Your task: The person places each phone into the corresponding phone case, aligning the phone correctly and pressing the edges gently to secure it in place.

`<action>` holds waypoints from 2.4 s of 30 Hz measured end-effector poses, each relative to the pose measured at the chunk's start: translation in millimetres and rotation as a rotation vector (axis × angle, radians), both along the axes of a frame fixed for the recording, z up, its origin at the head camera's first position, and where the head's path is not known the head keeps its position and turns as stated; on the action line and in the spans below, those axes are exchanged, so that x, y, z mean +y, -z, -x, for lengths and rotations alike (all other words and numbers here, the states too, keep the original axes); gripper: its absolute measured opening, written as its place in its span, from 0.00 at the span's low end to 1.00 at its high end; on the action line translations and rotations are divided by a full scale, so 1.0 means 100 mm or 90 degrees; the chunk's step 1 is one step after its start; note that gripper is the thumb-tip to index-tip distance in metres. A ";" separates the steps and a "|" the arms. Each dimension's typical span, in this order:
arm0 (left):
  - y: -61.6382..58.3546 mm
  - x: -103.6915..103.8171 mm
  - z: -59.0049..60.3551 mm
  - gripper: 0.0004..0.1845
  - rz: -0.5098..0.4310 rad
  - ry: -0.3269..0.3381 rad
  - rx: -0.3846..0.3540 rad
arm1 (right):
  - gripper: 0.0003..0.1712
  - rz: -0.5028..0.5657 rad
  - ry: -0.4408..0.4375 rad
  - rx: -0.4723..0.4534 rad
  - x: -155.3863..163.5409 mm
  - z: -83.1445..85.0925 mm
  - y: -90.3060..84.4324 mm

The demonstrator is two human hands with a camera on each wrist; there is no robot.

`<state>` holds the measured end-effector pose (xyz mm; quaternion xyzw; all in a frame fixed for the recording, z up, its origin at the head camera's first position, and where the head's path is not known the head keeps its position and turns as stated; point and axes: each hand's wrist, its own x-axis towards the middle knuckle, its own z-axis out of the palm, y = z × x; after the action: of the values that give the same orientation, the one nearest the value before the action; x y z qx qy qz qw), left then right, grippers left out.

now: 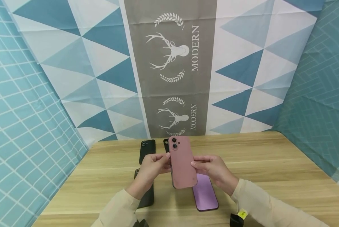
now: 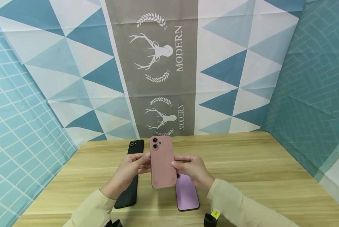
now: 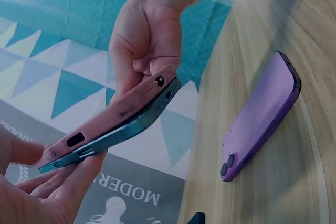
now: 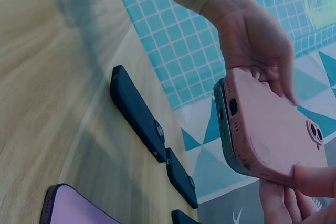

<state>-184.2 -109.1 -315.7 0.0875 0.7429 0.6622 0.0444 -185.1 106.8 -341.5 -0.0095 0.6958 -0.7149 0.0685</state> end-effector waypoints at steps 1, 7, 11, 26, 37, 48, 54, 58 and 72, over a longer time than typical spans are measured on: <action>-0.01 0.01 -0.01 0.20 0.007 -0.001 0.006 | 0.25 0.005 0.001 0.000 0.00 0.00 0.00; -0.02 0.03 -0.02 0.19 0.034 -0.026 0.016 | 0.25 0.027 -0.007 -0.012 0.00 -0.01 -0.03; -0.03 0.04 -0.04 0.17 0.031 -0.036 0.014 | 0.26 0.042 -0.029 -0.013 0.02 -0.01 -0.04; -0.05 0.02 -0.04 0.13 -0.029 -0.088 0.014 | 0.33 0.025 -0.169 -0.014 0.06 -0.06 -0.03; -0.08 -0.01 -0.04 0.12 -0.042 -0.113 0.012 | 0.32 0.043 -0.194 -0.031 0.03 -0.11 -0.01; -0.06 -0.03 -0.06 0.12 0.000 -0.091 0.014 | 0.27 0.035 -0.182 -0.025 0.01 -0.15 0.01; -0.07 -0.02 -0.07 0.12 -0.004 -0.083 0.022 | 0.26 0.029 -0.163 -0.024 0.00 -0.16 0.01; -0.06 -0.02 -0.06 0.13 -0.006 -0.069 0.016 | 0.25 0.029 -0.139 -0.021 0.00 -0.18 0.00; -0.02 -0.01 -0.21 0.20 0.071 0.033 -0.014 | 0.22 0.047 -0.128 -0.003 0.03 -0.17 -0.02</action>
<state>-163.5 -110.4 -314.0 0.0973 0.7756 0.6192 0.0744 -167.7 109.9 -339.3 -0.0804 0.6645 -0.7294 0.1411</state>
